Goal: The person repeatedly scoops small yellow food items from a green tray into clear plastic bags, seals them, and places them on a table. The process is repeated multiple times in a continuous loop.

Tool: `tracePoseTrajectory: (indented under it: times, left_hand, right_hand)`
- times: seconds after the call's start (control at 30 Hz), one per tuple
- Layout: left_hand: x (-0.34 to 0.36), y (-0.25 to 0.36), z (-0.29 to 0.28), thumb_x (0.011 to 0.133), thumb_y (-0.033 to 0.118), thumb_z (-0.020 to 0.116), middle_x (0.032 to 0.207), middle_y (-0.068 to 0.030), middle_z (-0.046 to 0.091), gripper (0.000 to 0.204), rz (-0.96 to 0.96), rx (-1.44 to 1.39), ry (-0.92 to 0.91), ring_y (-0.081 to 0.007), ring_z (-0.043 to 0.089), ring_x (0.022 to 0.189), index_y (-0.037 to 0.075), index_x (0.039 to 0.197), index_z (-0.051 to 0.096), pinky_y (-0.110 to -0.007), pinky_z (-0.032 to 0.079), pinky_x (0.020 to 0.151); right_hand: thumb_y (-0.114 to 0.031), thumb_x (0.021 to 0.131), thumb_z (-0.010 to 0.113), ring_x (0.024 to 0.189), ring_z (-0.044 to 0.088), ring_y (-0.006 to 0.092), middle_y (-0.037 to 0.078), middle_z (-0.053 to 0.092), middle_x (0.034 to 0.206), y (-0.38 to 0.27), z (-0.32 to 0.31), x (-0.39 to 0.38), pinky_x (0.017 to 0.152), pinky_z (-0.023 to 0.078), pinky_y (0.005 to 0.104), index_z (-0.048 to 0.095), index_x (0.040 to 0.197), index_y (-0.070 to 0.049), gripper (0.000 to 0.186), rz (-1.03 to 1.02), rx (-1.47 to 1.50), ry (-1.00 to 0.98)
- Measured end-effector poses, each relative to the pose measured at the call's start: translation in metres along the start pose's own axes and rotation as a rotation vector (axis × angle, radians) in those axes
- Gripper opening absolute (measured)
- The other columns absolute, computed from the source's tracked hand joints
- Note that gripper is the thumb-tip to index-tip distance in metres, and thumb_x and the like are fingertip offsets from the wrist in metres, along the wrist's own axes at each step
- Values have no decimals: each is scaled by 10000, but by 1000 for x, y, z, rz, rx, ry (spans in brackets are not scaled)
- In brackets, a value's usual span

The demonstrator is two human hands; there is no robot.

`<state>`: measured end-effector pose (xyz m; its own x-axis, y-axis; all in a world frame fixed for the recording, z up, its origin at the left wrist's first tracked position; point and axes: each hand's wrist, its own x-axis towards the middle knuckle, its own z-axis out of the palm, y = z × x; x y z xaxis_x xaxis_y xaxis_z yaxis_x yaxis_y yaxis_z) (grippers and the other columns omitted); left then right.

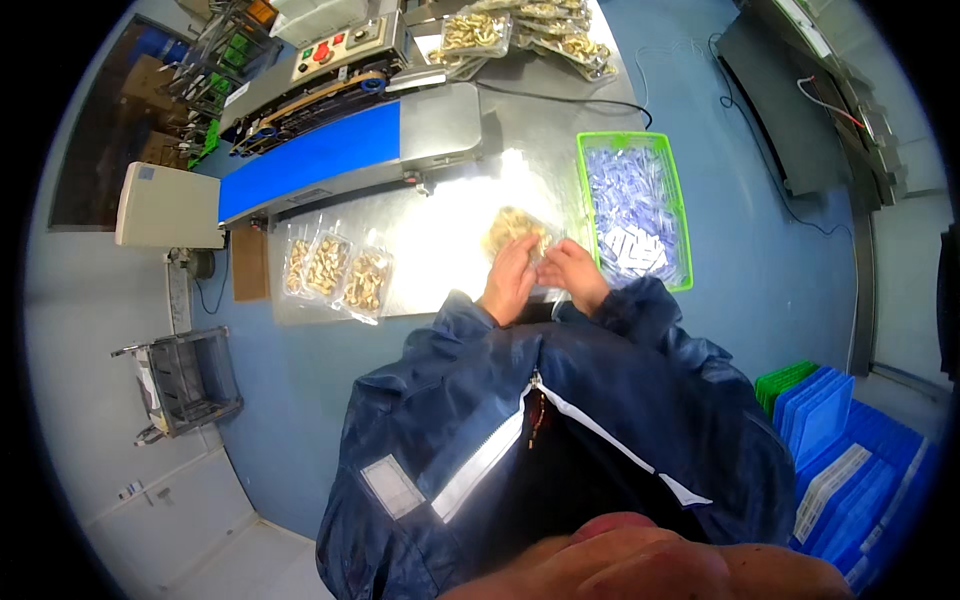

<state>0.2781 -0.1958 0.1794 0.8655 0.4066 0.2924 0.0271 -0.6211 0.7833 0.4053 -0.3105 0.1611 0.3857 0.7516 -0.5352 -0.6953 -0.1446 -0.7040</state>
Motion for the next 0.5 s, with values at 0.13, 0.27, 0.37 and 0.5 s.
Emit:
tracePoseTrajectory:
  times: [0.13, 0.27, 0.37, 0.5]
  left_hand:
    - [20, 12, -2, 855, -6, 528, 1294, -242, 532, 389, 80, 23, 11, -426, 476, 1238, -58, 1240, 518, -474, 355, 1064]
    - [33, 13, -1, 858, 1, 549, 1297, -247, 531, 216, 120, 23, 37, -447, 471, 1236, -52, 1067, 561, -500, 358, 1050]
    - [38, 10, 4, 871, 25, 565, 1300, -247, 529, 120, 172, 11, 9, -460, 464, 1237, -43, 970, 550, -504, 351, 1052]
    - [42, 4, 11, 868, 44, 604, 1341, -228, 506, 192, 138, -55, -93, -426, 438, 1284, -20, 1049, 587, -485, 327, 1080]
  right_hand:
    - [-156, 992, 483, 825, 541, 108, 39, 573, 899, 0, 15, 11, 731, 474, 277, 531, 1020, -16, 150, -140, -194, 48]
    - [-147, 992, 493, 894, 555, 122, 60, 588, 975, -7, 17, 9, 785, 467, 273, 498, 1116, 2, 194, -199, 17, -30]
    - [-139, 981, 531, 931, 568, 136, 82, 605, 1028, -12, 10, 11, 809, 466, 279, 468, 1160, 15, 244, -260, -164, 65]
    - [-131, 972, 559, 966, 568, 125, 103, 609, 1076, -18, -7, 22, 790, 480, 266, 365, 1382, 32, 482, -155, -159, 63]
